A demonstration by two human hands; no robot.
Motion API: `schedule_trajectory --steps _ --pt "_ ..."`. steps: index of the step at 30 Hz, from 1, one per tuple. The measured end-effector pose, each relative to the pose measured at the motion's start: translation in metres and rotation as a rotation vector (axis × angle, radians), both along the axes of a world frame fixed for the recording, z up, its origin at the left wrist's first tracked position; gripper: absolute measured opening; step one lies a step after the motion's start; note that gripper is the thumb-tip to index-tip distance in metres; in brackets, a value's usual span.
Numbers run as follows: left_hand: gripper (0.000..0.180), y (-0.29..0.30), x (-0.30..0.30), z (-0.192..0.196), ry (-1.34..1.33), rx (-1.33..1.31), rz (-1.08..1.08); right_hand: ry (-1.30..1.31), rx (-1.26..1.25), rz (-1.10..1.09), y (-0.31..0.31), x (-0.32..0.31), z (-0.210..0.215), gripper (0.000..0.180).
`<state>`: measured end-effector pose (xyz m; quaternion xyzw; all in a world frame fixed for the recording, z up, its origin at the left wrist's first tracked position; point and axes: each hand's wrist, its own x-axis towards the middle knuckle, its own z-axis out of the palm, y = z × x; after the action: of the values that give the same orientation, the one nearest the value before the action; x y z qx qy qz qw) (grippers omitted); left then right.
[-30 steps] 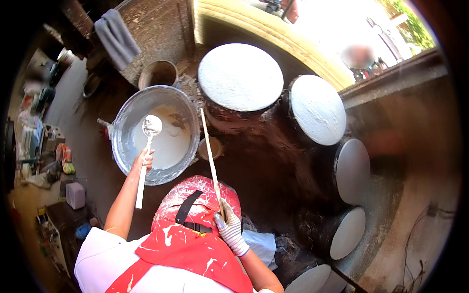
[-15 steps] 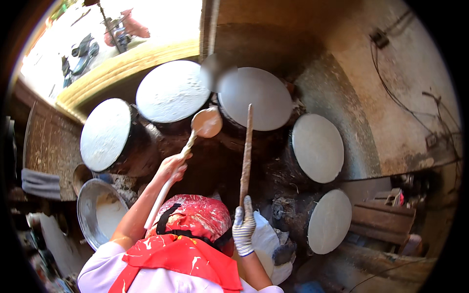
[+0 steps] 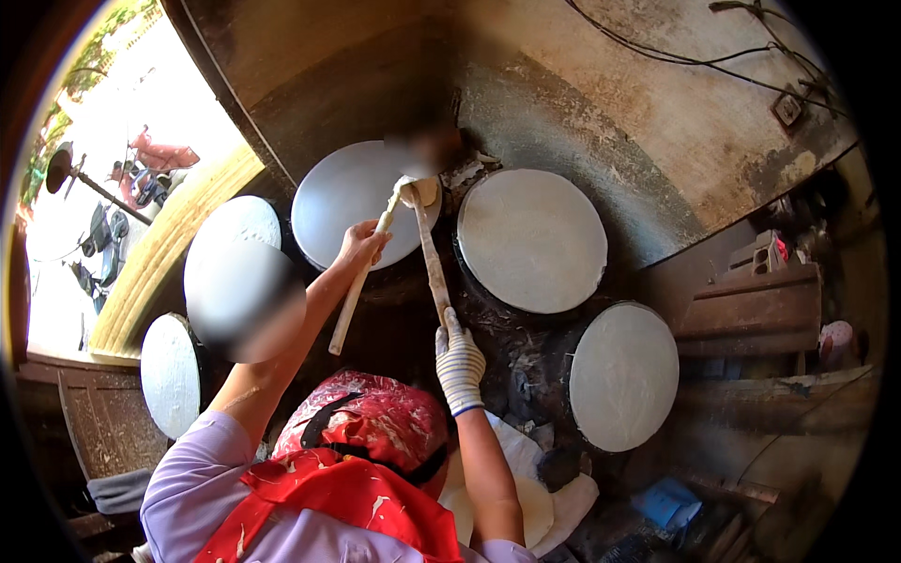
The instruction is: The person spreads batter onto a steaming surface using a ladle, spreads it with a stick, and then lifts the cooked sheets onto a stack by hand.
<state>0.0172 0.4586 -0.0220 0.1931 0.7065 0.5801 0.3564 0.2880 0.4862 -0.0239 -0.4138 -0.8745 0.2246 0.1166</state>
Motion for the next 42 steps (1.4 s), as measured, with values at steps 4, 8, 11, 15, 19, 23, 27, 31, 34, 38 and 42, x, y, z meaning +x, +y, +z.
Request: schedule_trajectory --steps 4,8,11,15,19,23,27,31,34,38,42 --pt "0.027 0.002 -0.007 -0.014 0.498 -0.148 -0.059 0.223 -0.006 -0.056 -0.015 -0.024 -0.028 0.043" --pt "0.036 0.001 -0.024 -0.002 0.935 -0.165 -0.067 0.335 0.005 -0.089 -0.036 -0.037 -0.03 0.042" --pt "0.044 -0.016 -0.05 -0.013 0.995 -0.193 -0.108 0.459 -0.051 -0.135 -0.082 -0.042 -0.039 0.041" --pt "0.043 -0.009 -0.088 -0.022 0.924 -0.136 -0.177 0.501 -0.129 -0.293 -0.11 -0.087 -0.049 0.039" --pt "0.041 -0.001 -0.109 -0.027 0.791 -0.145 -0.19 0.596 -0.207 -0.492 -0.111 -0.151 -0.082 0.038" --pt "0.04 0.013 -0.14 -0.027 0.819 -0.1 -0.214 0.648 -0.174 -0.544 -0.103 -0.204 -0.097 0.038" --pt "0.039 -0.003 -0.161 -0.019 0.733 -0.135 -0.193 0.638 -0.166 -0.52 -0.08 -0.266 -0.092 0.036" --pt "0.042 -0.01 -0.172 -0.027 0.67 -0.147 -0.167 0.708 -0.22 -0.461 -0.012 -0.321 -0.117 0.034" --pt "0.044 -0.036 -0.195 -0.047 0.638 -0.222 -0.135 0.572 -0.107 -0.394 -0.022 -0.324 -0.107 0.033" --pt "0.042 -0.039 -0.2 -0.042 0.584 -0.182 -0.08 0.631 -0.093 -0.563 -0.043 -0.262 -0.102 0.035" --pt "0.039 -0.049 -0.208 -0.052 0.592 -0.193 -0.095 0.558 -0.221 -0.476 -0.049 -0.282 -0.102 0.035"
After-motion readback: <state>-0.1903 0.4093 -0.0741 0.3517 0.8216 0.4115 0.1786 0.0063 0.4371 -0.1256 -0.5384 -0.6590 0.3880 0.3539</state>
